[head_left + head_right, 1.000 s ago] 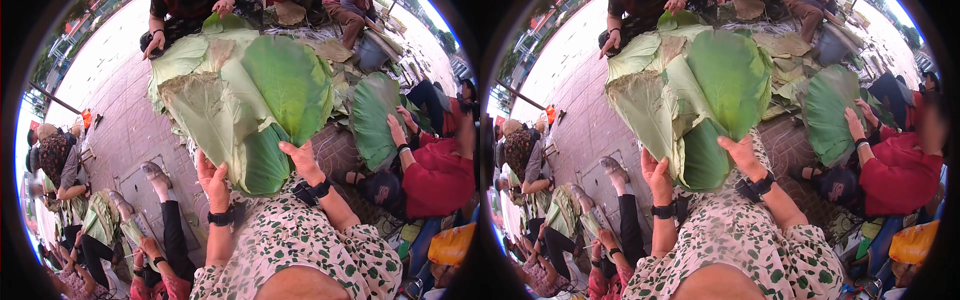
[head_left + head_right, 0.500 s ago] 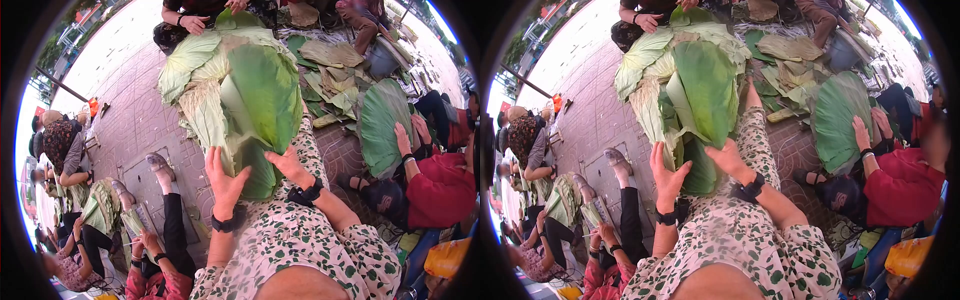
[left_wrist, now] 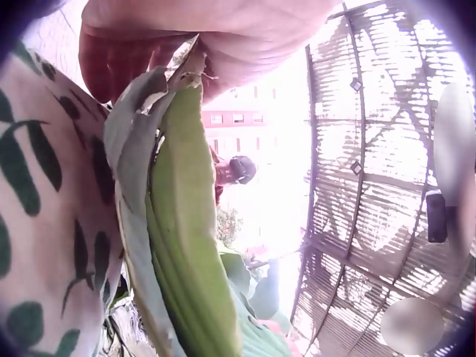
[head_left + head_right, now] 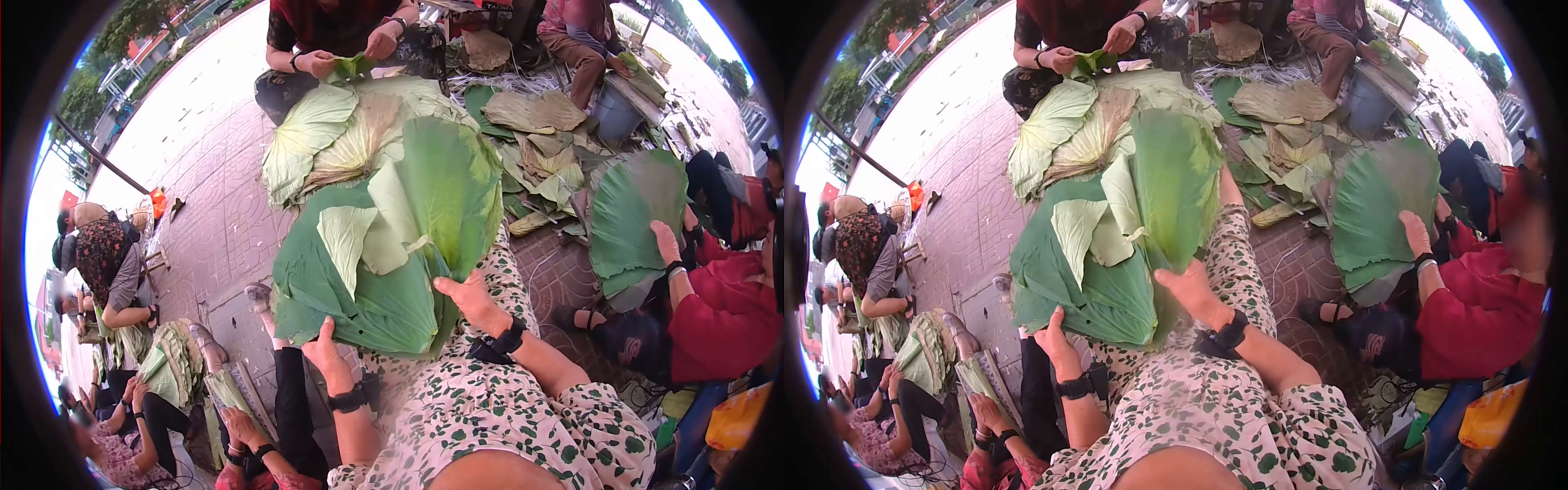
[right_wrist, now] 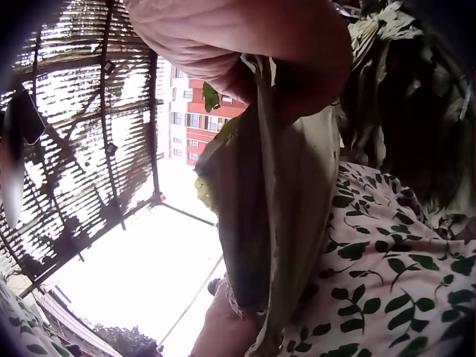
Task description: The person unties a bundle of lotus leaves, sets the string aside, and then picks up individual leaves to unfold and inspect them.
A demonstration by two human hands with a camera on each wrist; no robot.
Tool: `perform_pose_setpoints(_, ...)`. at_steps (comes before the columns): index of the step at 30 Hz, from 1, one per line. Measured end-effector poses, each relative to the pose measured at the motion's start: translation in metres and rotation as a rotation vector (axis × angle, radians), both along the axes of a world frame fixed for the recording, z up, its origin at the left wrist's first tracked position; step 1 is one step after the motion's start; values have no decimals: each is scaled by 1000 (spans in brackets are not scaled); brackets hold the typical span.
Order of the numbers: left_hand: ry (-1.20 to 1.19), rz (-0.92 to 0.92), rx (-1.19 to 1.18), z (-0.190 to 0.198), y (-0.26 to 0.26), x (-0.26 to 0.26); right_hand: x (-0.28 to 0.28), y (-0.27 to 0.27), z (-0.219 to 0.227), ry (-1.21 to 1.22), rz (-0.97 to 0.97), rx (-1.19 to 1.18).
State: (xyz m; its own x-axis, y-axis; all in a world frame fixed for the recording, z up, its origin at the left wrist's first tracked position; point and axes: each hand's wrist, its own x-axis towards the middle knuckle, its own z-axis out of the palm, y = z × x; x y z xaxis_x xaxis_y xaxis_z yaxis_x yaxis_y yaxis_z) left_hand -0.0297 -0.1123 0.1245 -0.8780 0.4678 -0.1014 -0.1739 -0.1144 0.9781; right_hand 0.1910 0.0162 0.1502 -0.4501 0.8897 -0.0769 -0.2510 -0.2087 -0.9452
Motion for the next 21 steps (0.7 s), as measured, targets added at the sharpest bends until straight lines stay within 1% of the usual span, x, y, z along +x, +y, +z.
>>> perform_pose_setpoints(1, 67, 41, 35, -3, -1, -3, 0, 0, -4, -12, 6, -16)
perform_pose_setpoints(2, 124, 128, 79, -14, 0, -11, 0, 0, -5, -8, -5, 7)
perform_pose_setpoints(4, 282, 258, 31, -18, -2, -24, -2, 0, -5, -38, -2, 50)
perform_pose_setpoints(5, 277, 250, 48, -17, -1, -28, -1, 0, -1, -67, -1, 84)
perform_pose_setpoints(7, 402, 341, 76, 7, -3, -31, -1, 1, -2, -73, 13, 106)
perform_pose_setpoints(8, 398, 337, 90, 14, -4, -30, -2, 0, -3, -53, 10, 111)
perform_pose_setpoints(10, 717, 466, -119, 29, -4, -31, -3, -1, -2, -33, -3, 105)
perform_pose_setpoints(11, 731, 382, 37, 39, -3, -25, -3, -1, -3, -12, -6, 83)
perform_pose_setpoints(12, 728, 380, 45, 43, 0, -18, -4, 0, -4, -13, -11, 90)
perform_pose_setpoints(14, 620, -45, 144, 51, 5, 1, -5, 0, -6, 8, 47, 1)
perform_pose_setpoints(15, 590, -138, 108, 59, 15, 16, -4, -1, 5, -14, 76, -23)
perform_pose_setpoints(17, 614, -375, -73, 55, 32, 28, -6, -1, 10, -37, 107, -5)
perform_pose_setpoints(18, 614, -374, -74, 49, 38, 33, -7, -2, 11, -62, 135, 12)
perform_pose_setpoints(20, 814, -519, -217, 36, 46, 41, -8, 1, -2, -33, 117, 22)
perform_pose_setpoints(21, 804, -517, -224, 33, 47, 45, -8, 1, -7, -3, 101, 29)
